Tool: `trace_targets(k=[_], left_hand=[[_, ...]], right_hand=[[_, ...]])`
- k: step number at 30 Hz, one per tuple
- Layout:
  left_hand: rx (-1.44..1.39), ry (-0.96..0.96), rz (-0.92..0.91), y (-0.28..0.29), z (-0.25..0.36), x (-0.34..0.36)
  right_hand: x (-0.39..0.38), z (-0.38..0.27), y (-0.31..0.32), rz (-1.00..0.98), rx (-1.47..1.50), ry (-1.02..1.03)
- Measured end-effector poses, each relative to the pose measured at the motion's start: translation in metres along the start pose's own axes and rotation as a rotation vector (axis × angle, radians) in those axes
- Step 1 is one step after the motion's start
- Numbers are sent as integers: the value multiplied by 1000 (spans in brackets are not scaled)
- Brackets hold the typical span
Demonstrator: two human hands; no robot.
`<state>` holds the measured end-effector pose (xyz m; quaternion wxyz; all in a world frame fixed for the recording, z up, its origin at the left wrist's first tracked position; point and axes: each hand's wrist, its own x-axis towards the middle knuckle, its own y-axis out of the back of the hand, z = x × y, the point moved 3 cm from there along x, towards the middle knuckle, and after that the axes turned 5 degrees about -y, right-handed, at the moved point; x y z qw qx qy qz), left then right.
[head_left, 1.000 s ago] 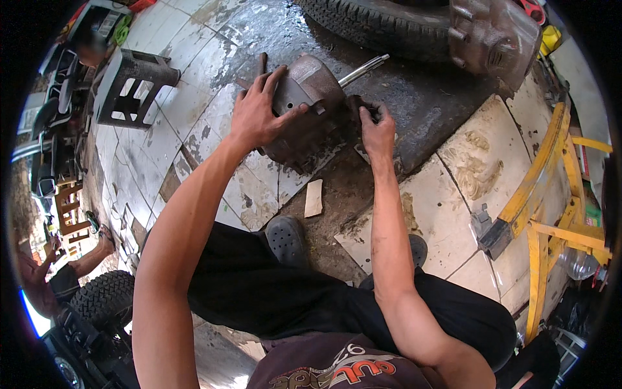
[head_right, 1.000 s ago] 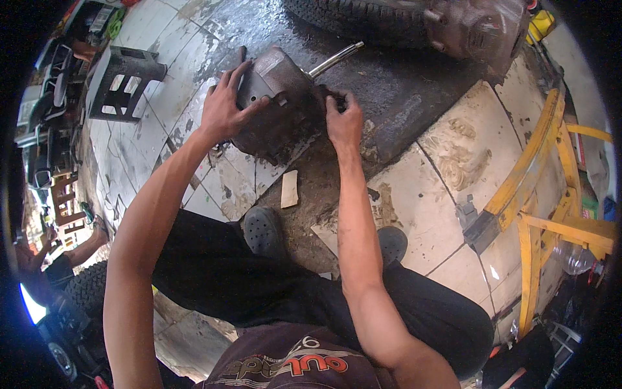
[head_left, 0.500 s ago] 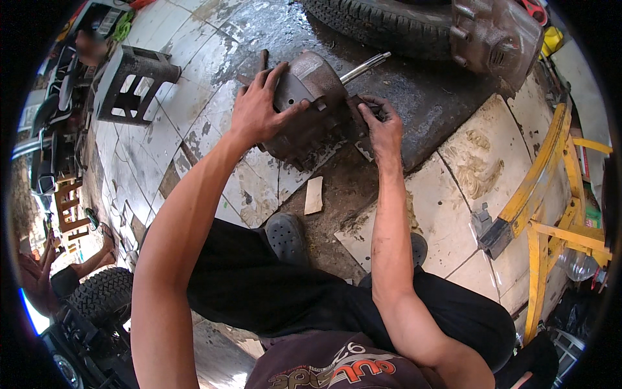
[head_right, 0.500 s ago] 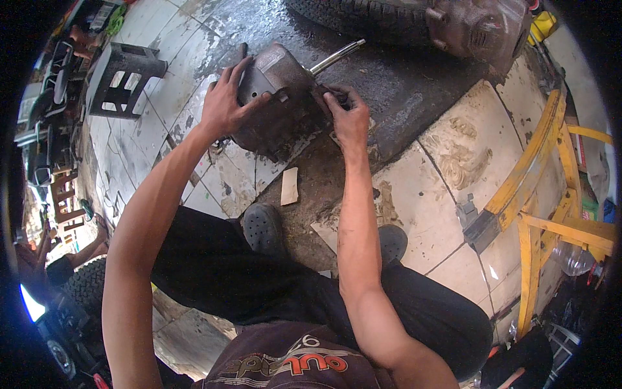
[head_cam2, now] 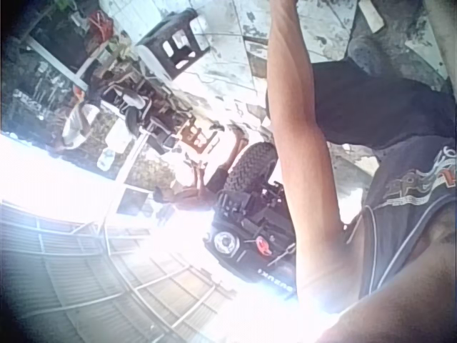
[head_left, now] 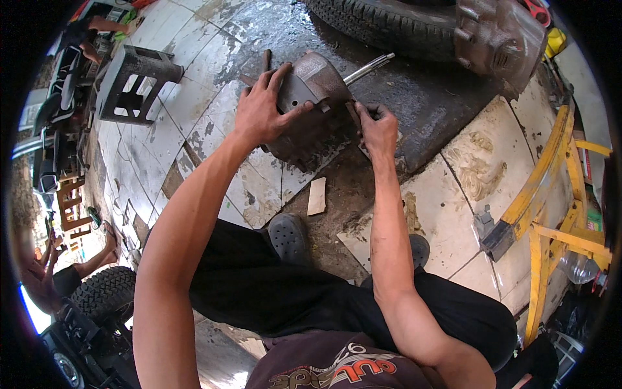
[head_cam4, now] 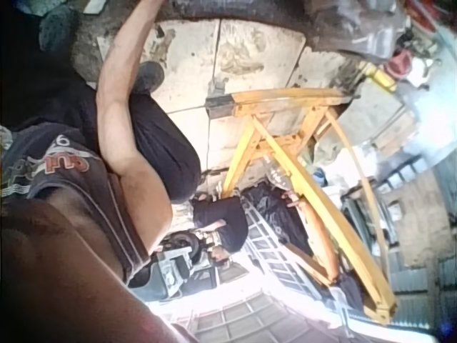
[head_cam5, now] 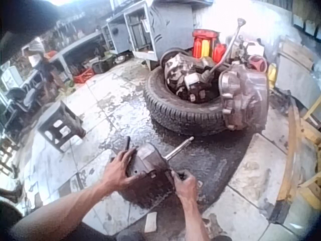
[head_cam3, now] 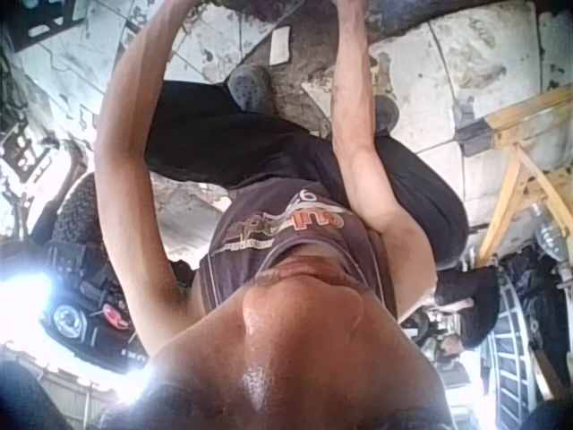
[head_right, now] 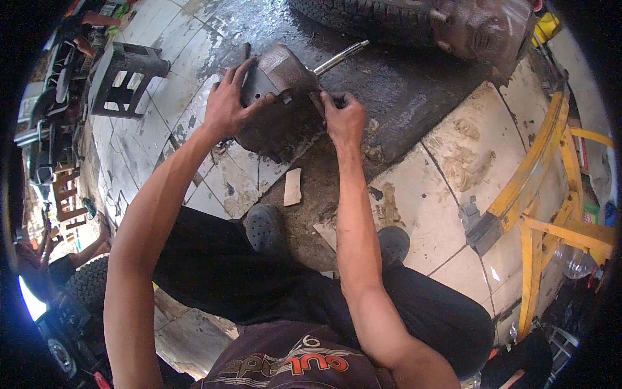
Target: The person sits on the floor of a workshop and uses a metal file to scrape and smooth the surface of a cylindrical mechanical component. They repeatedly rotate the part and file different sections, occasionally pausing to inspect the surface or wipe away debris.
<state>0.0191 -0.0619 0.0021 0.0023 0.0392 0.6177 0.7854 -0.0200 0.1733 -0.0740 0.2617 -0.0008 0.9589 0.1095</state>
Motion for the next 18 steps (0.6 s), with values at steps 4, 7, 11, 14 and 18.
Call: trace_targets(k=[4, 7, 11, 14, 18], left_hand=[[7, -15, 14, -1, -1, 2], [-9, -15, 14, 0, 1, 2], [7, -31, 45, 1, 1, 1], [-8, -19, 21, 0, 2, 0], [-19, -35, 35, 2, 3, 1]], right_hand=[[10, 7, -2, 95, -9, 125], [17, 16, -7, 117, 108, 253], [22, 13, -13, -39, 144, -13], [20, 20, -11, -121, 132, -126], [3, 0, -10, -92, 176, -36]])
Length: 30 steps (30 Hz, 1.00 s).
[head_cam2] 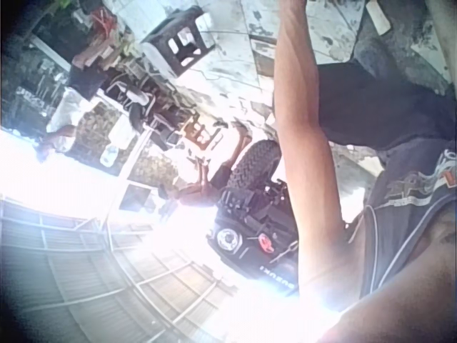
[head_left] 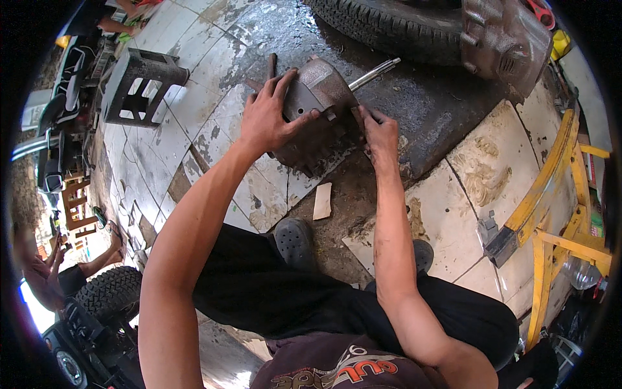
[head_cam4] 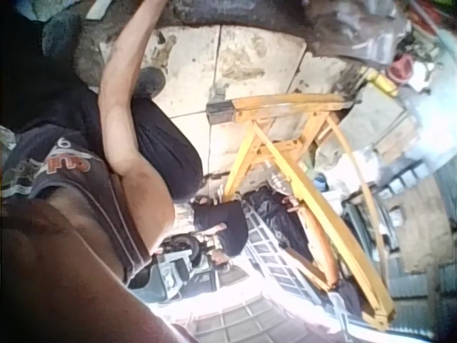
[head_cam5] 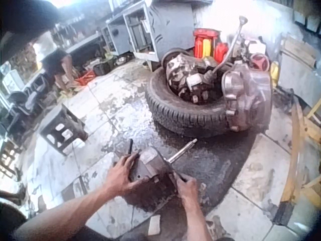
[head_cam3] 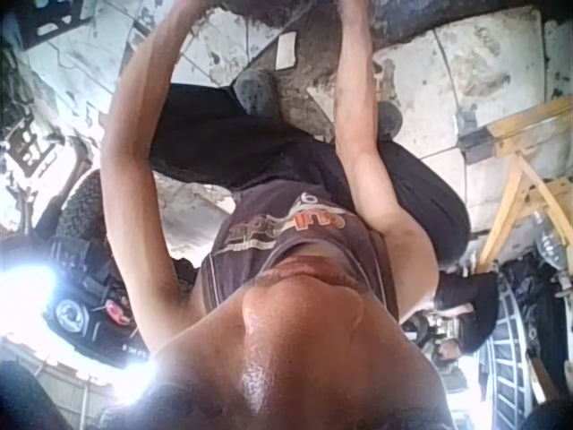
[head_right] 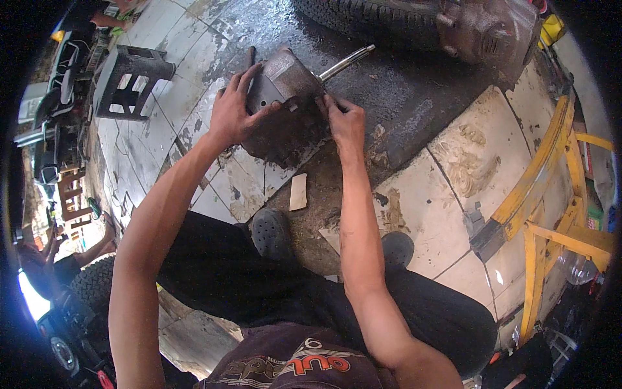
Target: The person sits on the floor of a workshop and uses a metal file to scrape and smooth the surface of a cylindrical mechanical component. They repeatedly rotate the part and file different sections, occasionally pausing to inspect the surface or wipe away debris.
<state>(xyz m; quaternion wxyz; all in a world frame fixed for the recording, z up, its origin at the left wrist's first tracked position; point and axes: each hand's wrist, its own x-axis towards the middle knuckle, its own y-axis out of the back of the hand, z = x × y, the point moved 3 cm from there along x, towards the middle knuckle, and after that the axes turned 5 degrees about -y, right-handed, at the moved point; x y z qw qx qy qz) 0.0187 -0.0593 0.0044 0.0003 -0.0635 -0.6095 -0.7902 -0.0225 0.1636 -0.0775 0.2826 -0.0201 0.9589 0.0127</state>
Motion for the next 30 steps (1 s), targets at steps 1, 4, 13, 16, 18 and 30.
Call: trace_targets(k=[1, 4, 13, 16, 18, 30], left_hand=[[3, -10, 11, 0, 0, 1], [14, -15, 18, -1, -3, 2], [26, 3, -6, -1, -1, 1], [48, -2, -18, -1, -1, 0], [41, -12, -5, -2, 0, 1], [32, -6, -5, -2, -3, 2]], right_hand=[[6, 2, 1, 24, -69, 40], [18, 9, 3, 22, -170, 57], [23, 13, 5, 79, -291, 156], [16, 10, 7, 78, -255, 230], [15, 6, 4, 144, -310, 273], [26, 7, 8, 17, -266, 343]])
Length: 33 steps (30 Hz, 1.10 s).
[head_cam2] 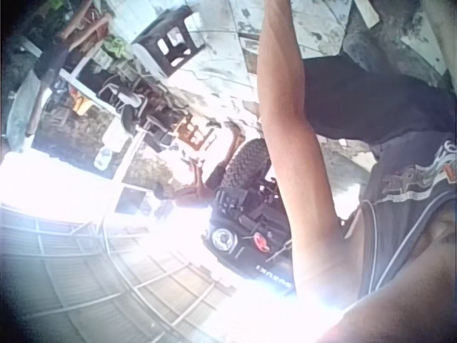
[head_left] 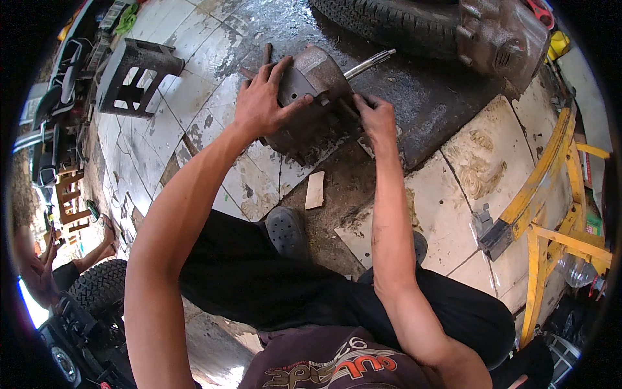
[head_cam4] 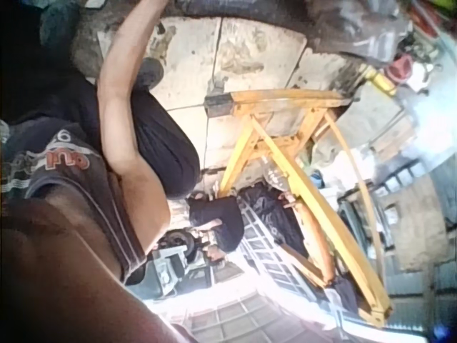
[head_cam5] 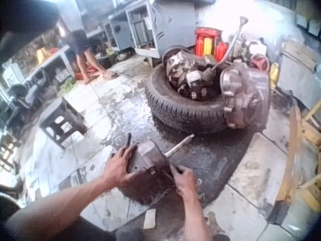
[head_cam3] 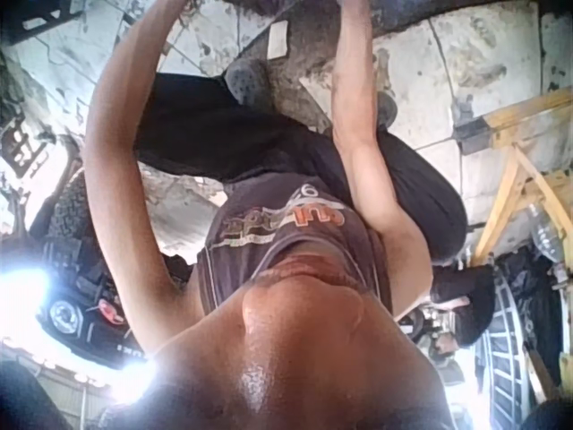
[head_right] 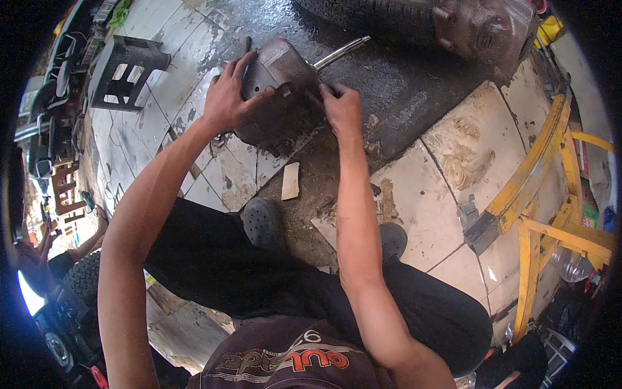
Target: The person sits on the floor of a workshop and uses a metal file to scrape and smooth the surface of a cylindrical mechanical component. They repeatedly rotate the part and file different sections, occasionally pausing to inspect the surface or wipe away debris.
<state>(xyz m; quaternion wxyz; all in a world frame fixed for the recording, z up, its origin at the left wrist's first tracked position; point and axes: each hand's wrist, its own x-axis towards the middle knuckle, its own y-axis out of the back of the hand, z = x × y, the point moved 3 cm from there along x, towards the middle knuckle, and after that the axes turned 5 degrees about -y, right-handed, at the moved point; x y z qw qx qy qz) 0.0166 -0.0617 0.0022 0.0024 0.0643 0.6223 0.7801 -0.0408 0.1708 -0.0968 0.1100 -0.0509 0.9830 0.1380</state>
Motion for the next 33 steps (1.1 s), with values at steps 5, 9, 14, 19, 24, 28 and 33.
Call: trace_targets(k=[5, 9, 14, 19, 24, 28, 33], left_hand=[[11, 22, -14, 1, 3, -3], [20, 11, -10, -1, 6, 1], [21, 3, -4, -4, 0, -6], [47, 10, -16, -2, 2, -5], [19, 19, -50, 0, 6, 1], [23, 16, -35, -2, 1, -3], [16, 23, -59, 0, 3, -2]], right_hand=[[2, -6, -4, 22, -148, -119], [17, 25, 6, -76, 20, 6], [8, 5, -4, -15, -121, -87], [3, 8, -2, 38, -76, -51], [18, 23, 6, -91, -41, -76], [2, -6, -2, 64, -194, -144], [9, 10, 5, -87, -68, -39]])
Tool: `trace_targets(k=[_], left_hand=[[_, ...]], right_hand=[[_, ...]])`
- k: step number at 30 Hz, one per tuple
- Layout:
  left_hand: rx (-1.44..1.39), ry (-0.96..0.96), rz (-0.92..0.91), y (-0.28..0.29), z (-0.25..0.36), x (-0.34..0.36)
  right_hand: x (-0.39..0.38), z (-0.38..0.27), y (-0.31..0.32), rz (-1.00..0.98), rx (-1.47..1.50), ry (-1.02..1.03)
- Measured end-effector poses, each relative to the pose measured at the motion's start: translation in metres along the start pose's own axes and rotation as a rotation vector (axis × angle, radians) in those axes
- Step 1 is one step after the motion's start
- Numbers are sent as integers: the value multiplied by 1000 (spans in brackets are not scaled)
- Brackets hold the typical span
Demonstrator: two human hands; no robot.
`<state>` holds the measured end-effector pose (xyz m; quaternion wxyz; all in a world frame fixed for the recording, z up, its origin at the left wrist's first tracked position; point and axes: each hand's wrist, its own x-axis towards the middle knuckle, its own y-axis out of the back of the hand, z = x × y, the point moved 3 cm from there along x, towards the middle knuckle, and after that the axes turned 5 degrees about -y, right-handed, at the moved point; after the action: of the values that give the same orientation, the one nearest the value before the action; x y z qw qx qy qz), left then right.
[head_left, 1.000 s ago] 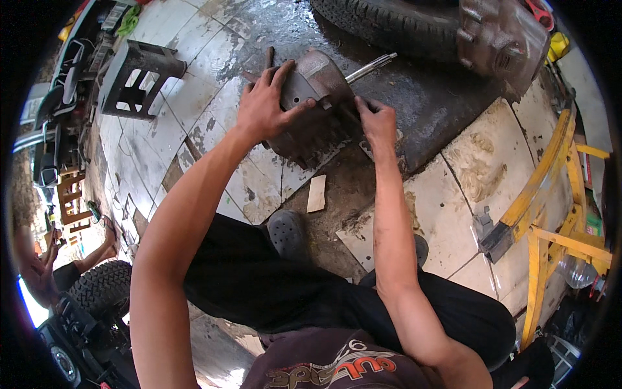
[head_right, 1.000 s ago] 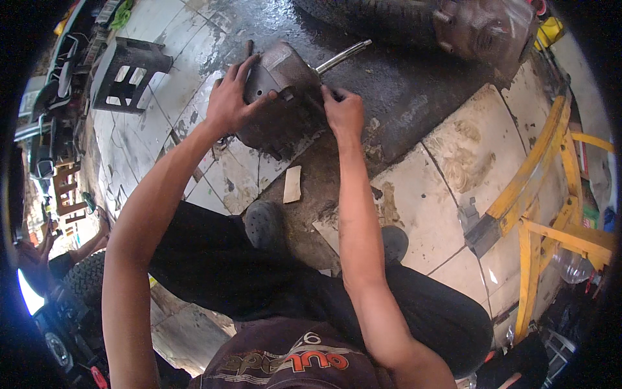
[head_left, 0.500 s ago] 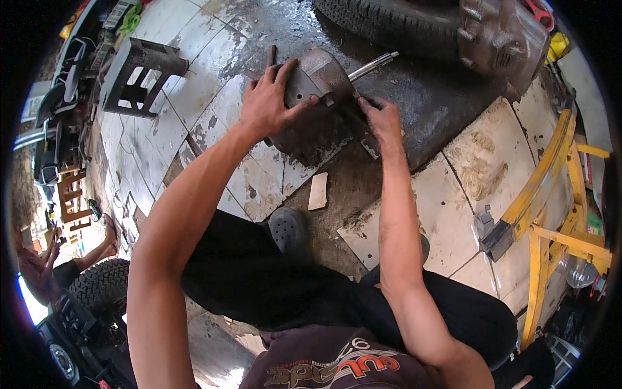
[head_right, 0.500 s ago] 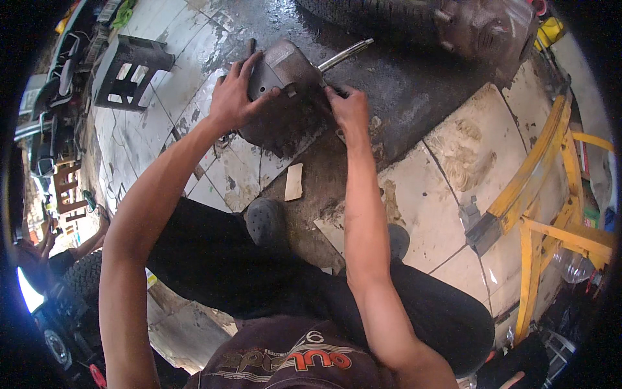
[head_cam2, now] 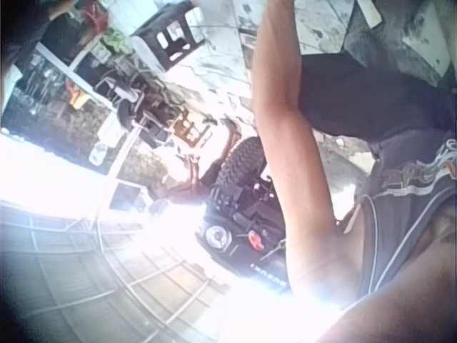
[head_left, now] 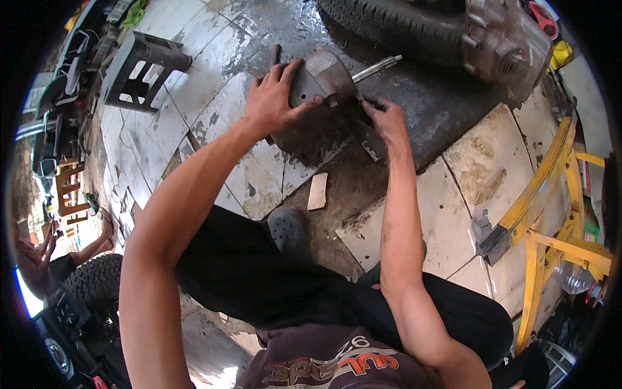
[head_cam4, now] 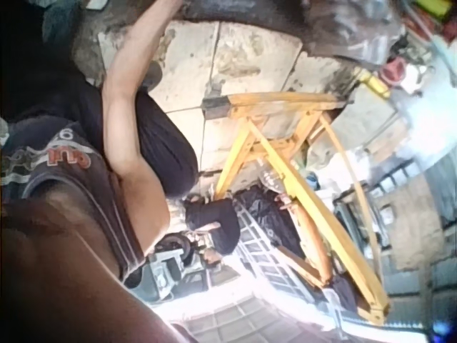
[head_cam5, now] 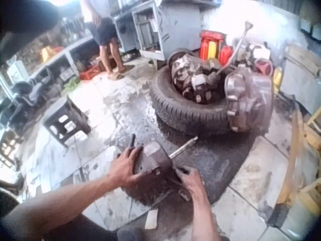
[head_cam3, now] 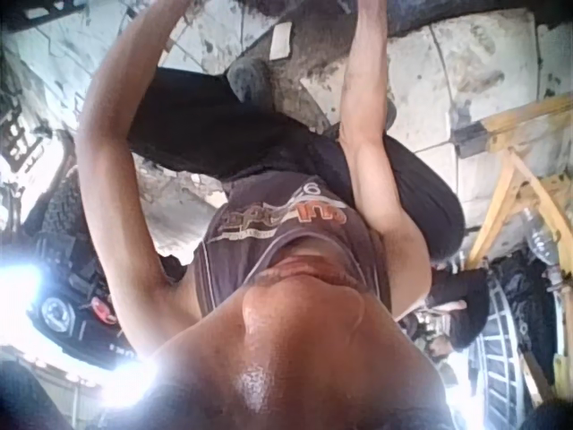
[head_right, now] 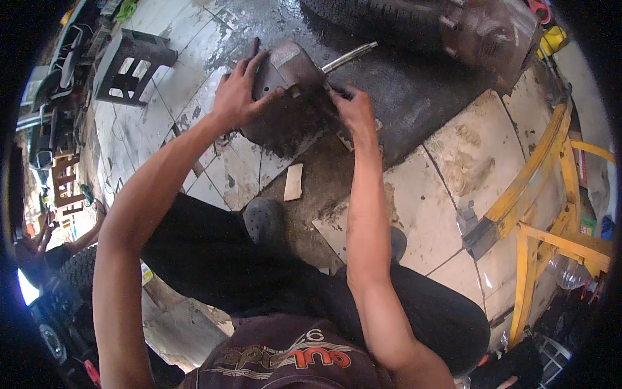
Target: The person sits on the floor of a workshop and uses a metal file to scrape and smooth the surface of a cylindrical mechanical component. They repeatedly rotate the part and file different sections, occasionally pausing to inspect the surface or wipe away debris.
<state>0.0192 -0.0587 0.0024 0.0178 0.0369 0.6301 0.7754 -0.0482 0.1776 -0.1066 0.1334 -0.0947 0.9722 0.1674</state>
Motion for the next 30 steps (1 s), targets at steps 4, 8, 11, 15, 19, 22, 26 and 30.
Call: trace_targets(k=[4, 8, 11, 15, 19, 22, 26, 30], left_hand=[[-8, -2, 16, -1, 1, -1], [-10, -34, 37, -3, 3, 0], [20, -20, 33, -2, -2, 1], [24, -17, 28, -3, -2, 0], [27, -8, 14, -1, 0, 1], [35, -12, 26, -3, 0, 0], [-3, -20, 33, -3, 3, 4], [31, -19, 47, -3, 1, 0]], right_hand=[[0, -7, -12, 198, -196, -61], [18, 24, 1, -125, 174, 7], [0, 2, -5, 120, -23, 7], [-7, -16, -7, 139, -150, -75], [-7, -13, -8, 168, -102, 2], [-4, -16, -10, 156, -149, -60], [17, 13, 5, -40, 17, 71], [4, -15, -8, 101, -197, -135]])
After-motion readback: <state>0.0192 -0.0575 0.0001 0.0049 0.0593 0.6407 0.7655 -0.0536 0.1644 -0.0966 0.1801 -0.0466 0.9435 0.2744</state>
